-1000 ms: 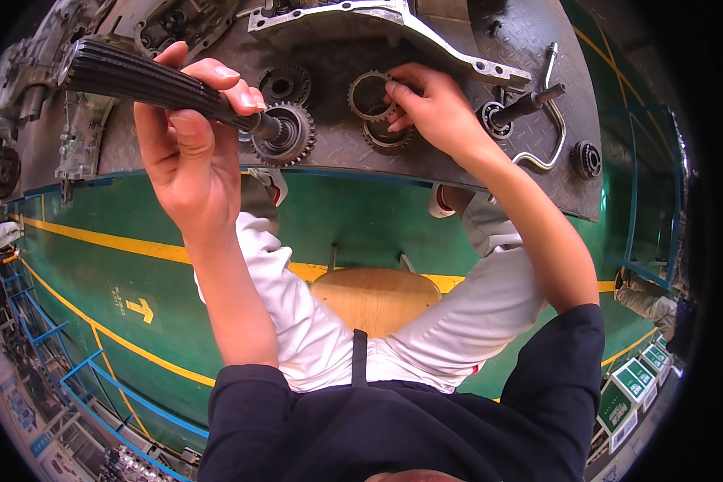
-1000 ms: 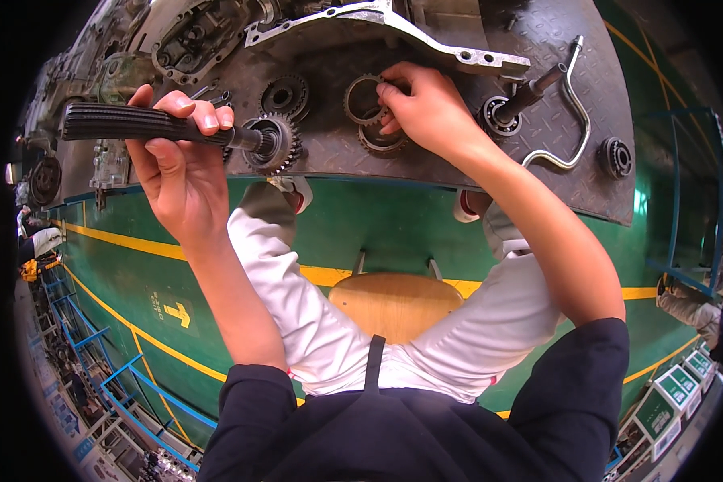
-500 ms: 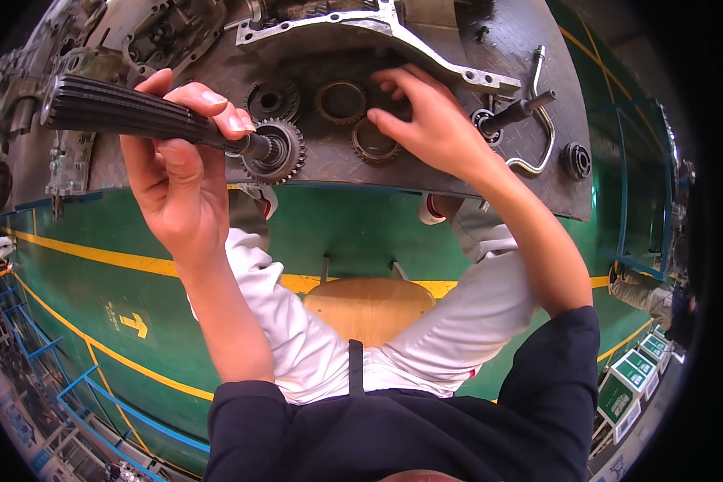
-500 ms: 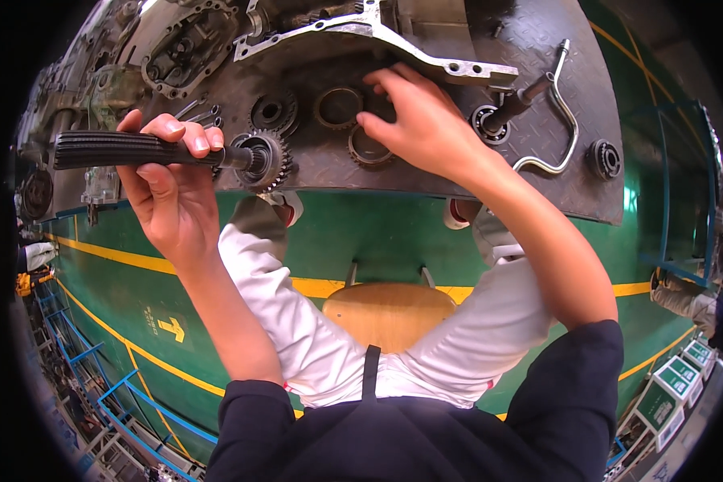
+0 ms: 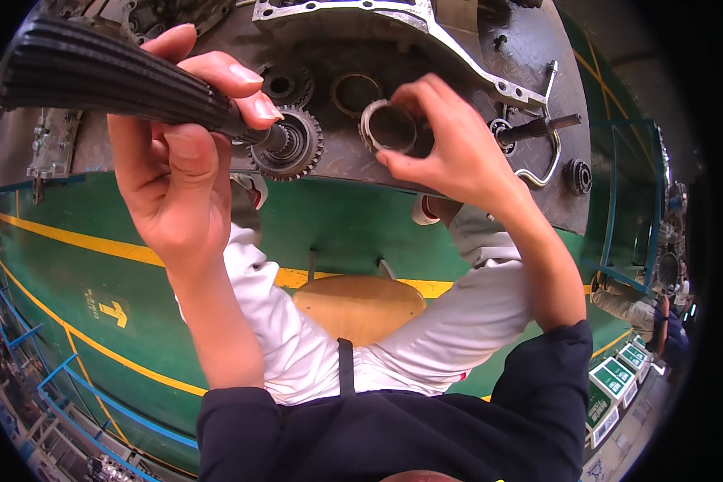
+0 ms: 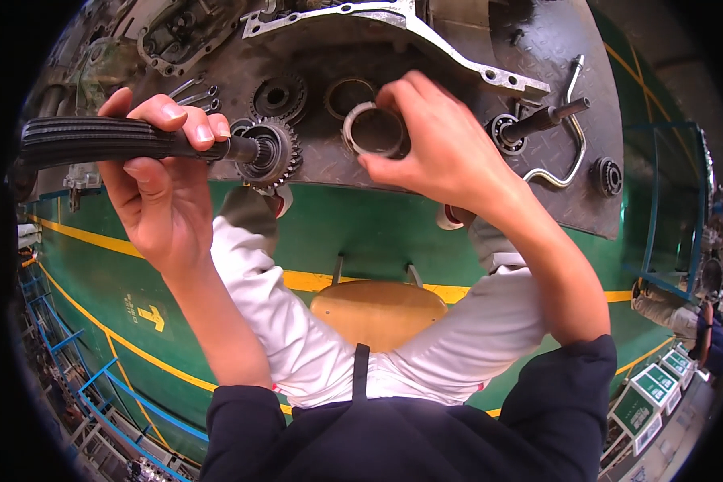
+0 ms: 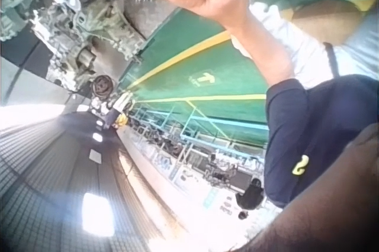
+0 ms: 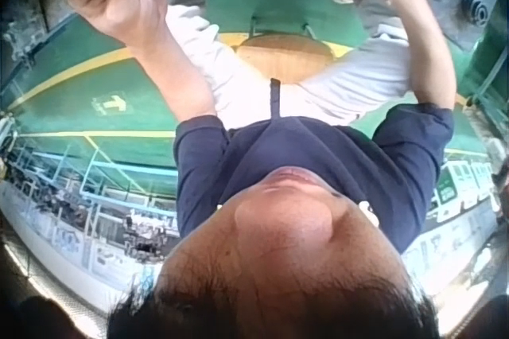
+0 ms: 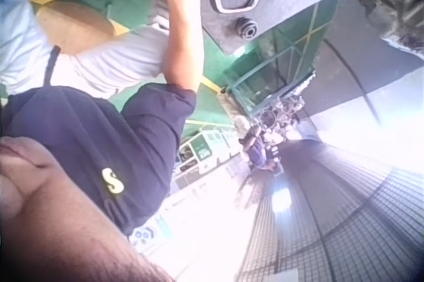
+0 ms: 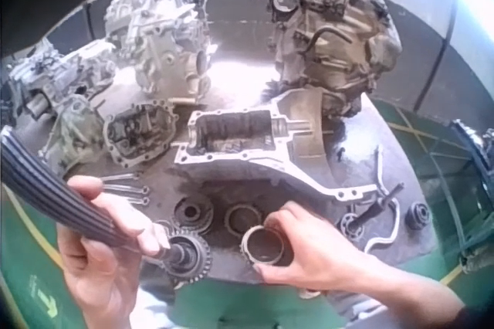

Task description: The person assembles transmission components by fitting gears, bearings, and synchronizer rings onto a metal shaft by hand.

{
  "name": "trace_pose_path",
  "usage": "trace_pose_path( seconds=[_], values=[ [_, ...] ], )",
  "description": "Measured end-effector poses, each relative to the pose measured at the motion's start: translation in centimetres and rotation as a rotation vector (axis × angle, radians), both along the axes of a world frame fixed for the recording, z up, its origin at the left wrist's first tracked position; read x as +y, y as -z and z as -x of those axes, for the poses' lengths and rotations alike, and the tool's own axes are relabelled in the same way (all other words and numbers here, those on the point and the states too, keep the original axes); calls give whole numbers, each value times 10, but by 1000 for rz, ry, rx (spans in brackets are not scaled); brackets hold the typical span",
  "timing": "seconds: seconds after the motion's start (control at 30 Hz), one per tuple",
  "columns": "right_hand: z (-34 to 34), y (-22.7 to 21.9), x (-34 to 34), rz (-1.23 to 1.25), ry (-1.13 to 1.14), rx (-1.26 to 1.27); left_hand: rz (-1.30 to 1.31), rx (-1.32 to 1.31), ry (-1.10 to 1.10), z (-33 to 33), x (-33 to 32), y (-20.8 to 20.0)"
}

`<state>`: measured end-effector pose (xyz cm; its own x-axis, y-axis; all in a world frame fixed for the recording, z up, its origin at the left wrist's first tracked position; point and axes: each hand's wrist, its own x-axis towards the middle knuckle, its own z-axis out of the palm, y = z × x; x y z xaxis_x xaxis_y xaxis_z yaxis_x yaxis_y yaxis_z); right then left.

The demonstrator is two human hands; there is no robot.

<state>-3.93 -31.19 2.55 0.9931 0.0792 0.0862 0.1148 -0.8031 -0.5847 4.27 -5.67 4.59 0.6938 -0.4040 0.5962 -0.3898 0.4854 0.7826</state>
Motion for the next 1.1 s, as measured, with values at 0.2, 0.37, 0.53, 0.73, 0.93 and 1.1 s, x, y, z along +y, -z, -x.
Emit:
trace_pose_path(
  seconds=[0.2, 0.37, 0.53, 0.73, 0.93, 1.1],
  values=[
    [-36, 26, -4, 86, 3, -170, 15, 9, 1, -1, 0, 1],
    [-49, 32, 1, 152, 14, -120, 103, 19, 41, -4, 4, 4],
    [-54, 41, -5, 140, 19, -68, 122, 22, 52, -6, 5, 4],
    [-56, 41, -1, 151, 25, -49, 108, 22, 53, -8, 3, 2],
    [-56, 40, -5, 113, 17, -95, 124, 29, 64, -6, 2, 2],
    [-53, 36, -14, 86, -31, 42, -2, 8, -37, -4, 6, 0]
  ],
)
